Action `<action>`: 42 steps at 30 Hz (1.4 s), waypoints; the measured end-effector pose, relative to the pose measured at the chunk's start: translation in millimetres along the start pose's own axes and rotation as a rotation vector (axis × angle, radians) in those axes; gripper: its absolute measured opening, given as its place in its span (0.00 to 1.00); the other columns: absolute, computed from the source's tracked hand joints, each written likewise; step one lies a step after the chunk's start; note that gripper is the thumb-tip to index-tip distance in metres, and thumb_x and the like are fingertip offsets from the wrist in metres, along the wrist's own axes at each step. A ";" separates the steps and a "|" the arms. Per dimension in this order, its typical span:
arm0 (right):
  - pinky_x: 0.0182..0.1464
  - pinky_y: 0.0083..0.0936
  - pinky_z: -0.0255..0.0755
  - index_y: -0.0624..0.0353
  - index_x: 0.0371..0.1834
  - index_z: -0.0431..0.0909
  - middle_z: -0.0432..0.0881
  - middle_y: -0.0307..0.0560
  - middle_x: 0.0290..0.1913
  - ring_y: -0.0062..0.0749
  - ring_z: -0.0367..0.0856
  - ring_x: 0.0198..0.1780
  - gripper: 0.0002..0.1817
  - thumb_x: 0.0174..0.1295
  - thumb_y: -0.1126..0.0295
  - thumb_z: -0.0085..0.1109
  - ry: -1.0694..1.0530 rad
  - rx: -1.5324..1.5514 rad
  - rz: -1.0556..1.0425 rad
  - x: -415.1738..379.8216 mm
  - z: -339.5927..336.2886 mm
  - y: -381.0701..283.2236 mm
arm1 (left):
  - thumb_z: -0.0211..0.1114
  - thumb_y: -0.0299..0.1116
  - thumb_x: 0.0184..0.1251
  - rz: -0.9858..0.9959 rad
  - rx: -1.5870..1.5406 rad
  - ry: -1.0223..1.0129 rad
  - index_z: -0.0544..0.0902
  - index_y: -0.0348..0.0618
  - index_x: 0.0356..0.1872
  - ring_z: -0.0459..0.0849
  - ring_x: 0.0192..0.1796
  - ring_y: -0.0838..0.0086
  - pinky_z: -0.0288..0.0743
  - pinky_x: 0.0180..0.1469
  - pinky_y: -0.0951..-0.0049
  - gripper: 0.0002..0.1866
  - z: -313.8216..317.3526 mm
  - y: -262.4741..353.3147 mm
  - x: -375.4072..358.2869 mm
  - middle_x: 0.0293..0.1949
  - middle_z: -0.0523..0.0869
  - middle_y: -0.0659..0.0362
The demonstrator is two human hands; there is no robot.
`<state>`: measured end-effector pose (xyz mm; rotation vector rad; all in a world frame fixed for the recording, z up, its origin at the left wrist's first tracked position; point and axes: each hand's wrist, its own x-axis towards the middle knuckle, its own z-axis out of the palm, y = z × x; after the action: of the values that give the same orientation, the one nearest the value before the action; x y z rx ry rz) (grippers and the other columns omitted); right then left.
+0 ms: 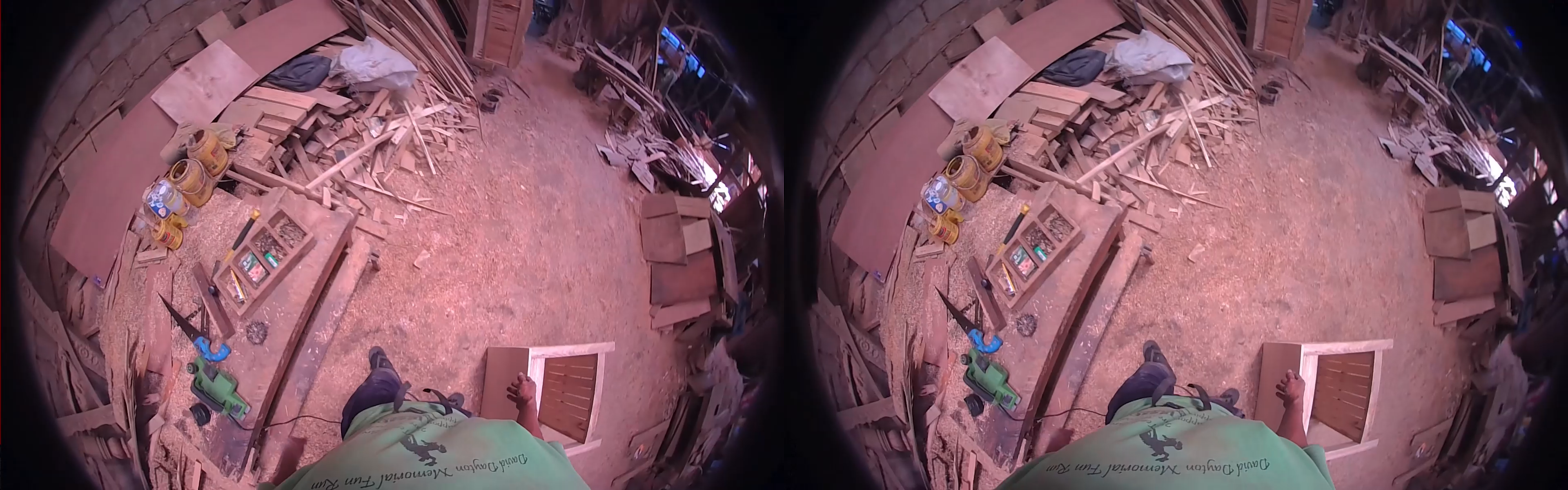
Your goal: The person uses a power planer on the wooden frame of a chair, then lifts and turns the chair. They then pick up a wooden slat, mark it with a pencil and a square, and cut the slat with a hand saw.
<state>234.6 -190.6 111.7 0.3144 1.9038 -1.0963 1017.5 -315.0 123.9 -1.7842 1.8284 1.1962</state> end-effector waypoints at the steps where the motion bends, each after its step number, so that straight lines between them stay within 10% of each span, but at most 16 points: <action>1: 0.40 0.44 0.81 0.52 0.63 0.76 0.80 0.42 0.40 0.34 0.83 0.36 0.20 0.80 0.51 0.56 0.029 0.005 -0.009 -4.8 21.6 -16.2 | 0.58 0.42 0.78 -0.050 -0.135 -0.030 0.89 0.42 0.38 0.87 0.37 0.57 0.79 0.43 0.52 0.16 14.4 6.5 -6.8 0.33 0.88 0.51; 10: 0.52 0.57 0.84 0.53 0.78 0.67 0.83 0.57 0.56 0.53 0.87 0.53 0.33 0.79 0.45 0.55 -0.338 -0.486 0.053 -17.0 220.0 -53.0 | 0.63 0.47 0.79 -0.038 -0.753 0.304 0.88 0.39 0.49 0.82 0.38 0.69 0.77 0.44 0.61 0.19 -11.7 73.7 8.8 0.35 0.85 0.58; 14: 0.49 0.52 0.84 0.51 0.68 0.79 0.85 0.45 0.48 0.45 0.87 0.44 0.30 0.78 0.39 0.53 -1.232 -0.818 -0.321 14.3 290.1 -66.4 | 0.64 0.46 0.80 -0.283 -1.003 0.556 0.88 0.37 0.52 0.80 0.38 0.73 0.75 0.43 0.65 0.19 -53.9 94.3 -13.2 0.35 0.82 0.60; 18: 0.41 0.44 0.84 0.50 0.55 0.84 0.80 0.37 0.38 0.34 0.85 0.38 0.24 0.75 0.42 0.57 -0.819 -1.062 0.099 -13.1 395.7 -147.9 | 0.64 0.46 0.81 -0.499 -1.019 0.523 0.88 0.37 0.50 0.78 0.37 0.75 0.75 0.41 0.66 0.19 -19.7 61.5 -31.2 0.34 0.82 0.59; 23: 0.41 0.40 0.84 0.57 0.58 0.82 0.86 0.47 0.47 0.38 0.86 0.41 0.23 0.76 0.49 0.60 -0.619 -0.721 -0.334 22.1 539.3 -243.6 | 0.65 0.45 0.81 -0.589 -0.876 0.168 0.87 0.36 0.55 0.83 0.42 0.71 0.78 0.46 0.65 0.20 29.3 73.1 -55.5 0.40 0.87 0.55; 32: 0.39 0.30 0.84 0.64 0.64 0.82 0.89 0.50 0.42 0.32 0.88 0.37 0.22 0.76 0.60 0.65 -0.640 -0.139 -0.559 32.6 854.2 -355.1 | 0.65 0.44 0.81 -0.798 -1.100 0.306 0.87 0.35 0.56 0.83 0.44 0.70 0.79 0.47 0.65 0.20 -38.5 245.0 28.8 0.42 0.88 0.54; 42: 0.54 0.35 0.81 0.68 0.61 0.81 0.91 0.54 0.45 0.38 0.91 0.51 0.22 0.69 0.64 0.69 -0.248 -0.866 -0.714 77.1 1021.3 -343.4 | 0.66 0.43 0.81 -0.931 -1.199 0.393 0.86 0.35 0.58 0.84 0.45 0.69 0.79 0.49 0.64 0.20 -95.6 349.1 62.9 0.44 0.89 0.52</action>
<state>572.1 -1213.4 27.8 -0.9953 2.0989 -0.5700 711.7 -472.7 252.8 -3.0582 -0.0220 1.6318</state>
